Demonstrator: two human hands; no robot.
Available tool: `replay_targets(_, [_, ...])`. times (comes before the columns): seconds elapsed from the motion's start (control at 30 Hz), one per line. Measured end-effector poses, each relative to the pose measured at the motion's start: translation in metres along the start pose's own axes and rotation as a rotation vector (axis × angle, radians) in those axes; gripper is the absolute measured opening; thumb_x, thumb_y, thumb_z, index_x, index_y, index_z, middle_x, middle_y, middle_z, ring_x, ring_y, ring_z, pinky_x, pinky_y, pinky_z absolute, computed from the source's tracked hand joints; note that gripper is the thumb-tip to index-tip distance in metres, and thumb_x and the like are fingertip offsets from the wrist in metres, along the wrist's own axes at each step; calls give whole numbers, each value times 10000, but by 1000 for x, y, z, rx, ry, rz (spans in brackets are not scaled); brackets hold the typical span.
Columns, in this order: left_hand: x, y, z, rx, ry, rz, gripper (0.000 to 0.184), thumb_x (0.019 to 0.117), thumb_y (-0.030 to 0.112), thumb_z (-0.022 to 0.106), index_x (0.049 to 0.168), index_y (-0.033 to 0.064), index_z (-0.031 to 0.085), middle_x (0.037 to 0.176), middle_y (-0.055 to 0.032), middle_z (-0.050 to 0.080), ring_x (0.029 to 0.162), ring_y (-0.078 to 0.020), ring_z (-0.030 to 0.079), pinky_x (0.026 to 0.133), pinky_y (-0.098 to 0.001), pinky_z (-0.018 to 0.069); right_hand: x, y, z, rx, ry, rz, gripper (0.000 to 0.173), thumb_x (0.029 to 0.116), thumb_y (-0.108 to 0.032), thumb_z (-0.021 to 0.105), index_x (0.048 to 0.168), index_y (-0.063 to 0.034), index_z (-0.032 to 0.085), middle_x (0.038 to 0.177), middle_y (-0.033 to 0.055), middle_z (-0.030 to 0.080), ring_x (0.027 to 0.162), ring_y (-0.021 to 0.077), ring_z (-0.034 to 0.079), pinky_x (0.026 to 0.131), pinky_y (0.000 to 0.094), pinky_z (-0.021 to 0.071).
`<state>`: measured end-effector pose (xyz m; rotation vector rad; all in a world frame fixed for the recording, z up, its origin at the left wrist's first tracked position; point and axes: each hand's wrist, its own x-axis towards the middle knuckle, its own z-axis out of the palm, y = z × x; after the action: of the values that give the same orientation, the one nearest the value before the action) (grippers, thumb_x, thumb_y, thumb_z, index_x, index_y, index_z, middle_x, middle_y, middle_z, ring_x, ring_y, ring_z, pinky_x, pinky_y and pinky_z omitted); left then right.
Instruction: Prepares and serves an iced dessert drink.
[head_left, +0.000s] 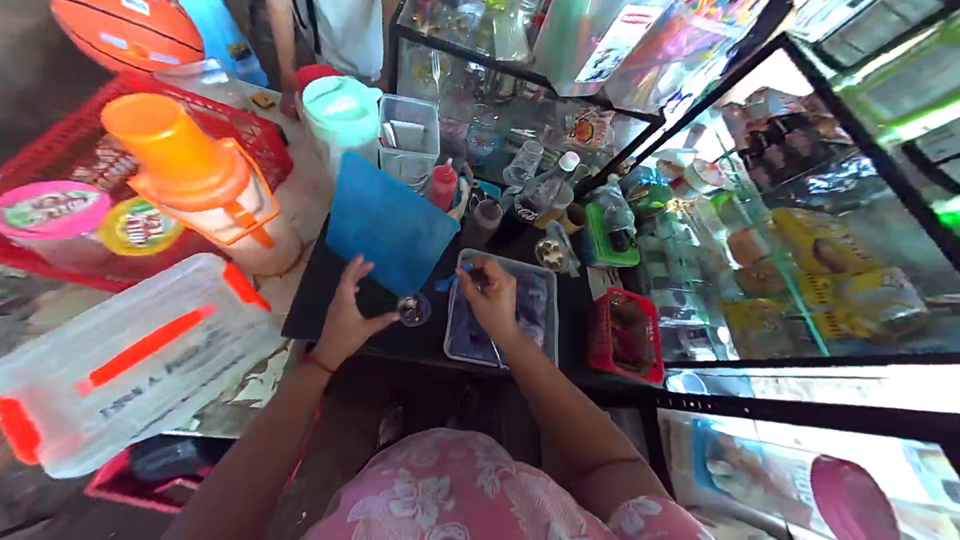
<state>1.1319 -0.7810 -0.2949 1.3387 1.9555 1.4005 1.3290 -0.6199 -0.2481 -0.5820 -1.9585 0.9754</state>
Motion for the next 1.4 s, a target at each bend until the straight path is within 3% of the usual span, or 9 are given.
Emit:
replay_targets(0.2, [-4, -61, 55, -81, -238, -141, 1178, 660, 242, 949, 1550, -91, 254, 1557, -266, 415, 1469, -379, 384, 1209, -488, 332, -29, 21, 38, -100, 85, 166, 164, 916, -10, 668, 1019, 116, 690, 871, 184, 717, 725, 158, 696, 711, 296, 597])
replay_targets(0.37, [8, -78, 81, -253, -239, -120, 1075, 665, 144, 922, 1502, -109, 297, 1419, -257, 560, 1326, -311, 561, 1130, -415, 447, -36, 23, 57, -176, 121, 198, 157, 912, -4, 673, 1008, 115, 708, 912, 210, 722, 753, 201, 712, 735, 314, 606])
replay_targets(0.5, [8, -71, 79, -241, -271, -118, 812, 741, 114, 867, 1411, -110, 467, 1342, -257, 610, 1249, -260, 612, 1093, -356, 470, -45, 28, 69, -247, 72, 181, 154, 918, -24, 671, 997, 98, 724, 947, 209, 733, 805, 242, 733, 780, 350, 615])
replay_targets(0.67, [7, -51, 74, -257, -264, -46, 801, 730, 142, 861, 1386, -110, 477, 1299, -238, 630, 1200, -209, 631, 1047, -328, 500, -51, 17, 57, -212, 48, 204, 160, 935, -42, 661, 1002, 84, 734, 959, 208, 740, 849, 260, 737, 824, 374, 607])
replay_targets(0.77, [5, -8, 75, -286, -306, 31, 807, 717, 151, 856, 1377, -114, 474, 1303, -229, 624, 1192, -180, 628, 1036, -309, 505, -59, -5, 18, -88, 65, 217, 227, 945, -49, 668, 1097, 117, 700, 1045, 226, 732, 969, 260, 727, 919, 382, 584])
replay_targets(0.87, [-1, 55, 87, -351, -396, 82, 823, 711, 141, 859, 1386, -110, 461, 1312, -213, 611, 1183, -145, 621, 1022, -287, 512, -91, -35, -39, 51, 143, 237, 505, 951, -64, 632, 1357, 192, 475, 1263, 288, 643, 1179, 256, 663, 1045, 361, 524])
replay_targets(1.0, [-31, 145, 126, -497, -617, 212, 832, 731, 240, 852, 1384, -92, 458, 1313, -134, 608, 1161, -56, 609, 998, -220, 516, -170, -83, -103, 23, 224, 266, 688, 854, -69, 716, 1411, 197, 412, 1397, 321, 546, 1298, 306, 575, 1074, 396, 491])
replay_targets(1.23, [-158, 299, 220, -795, -1249, 278, 916, 723, 169, 844, 1444, -92, 342, 1352, -57, 562, 1190, -20, 590, 998, -198, 520, -303, -192, -182, -173, 729, 254, 742, 769, 70, 773, 1387, 240, 399, 1313, 356, 582, 1253, 318, 605, 1105, 379, 464])
replay_targets(1.4, [-261, 377, 275, -736, -1502, 444, 1133, 678, 456, 874, 1550, 4, 308, 1574, -137, 401, 1395, -142, 458, 1075, -341, 478, -420, -279, -236, -322, 1124, 350, 701, 790, 20, 760, 1381, 199, 425, 1264, 253, 637, 1172, 172, 641, 1042, 326, 515])
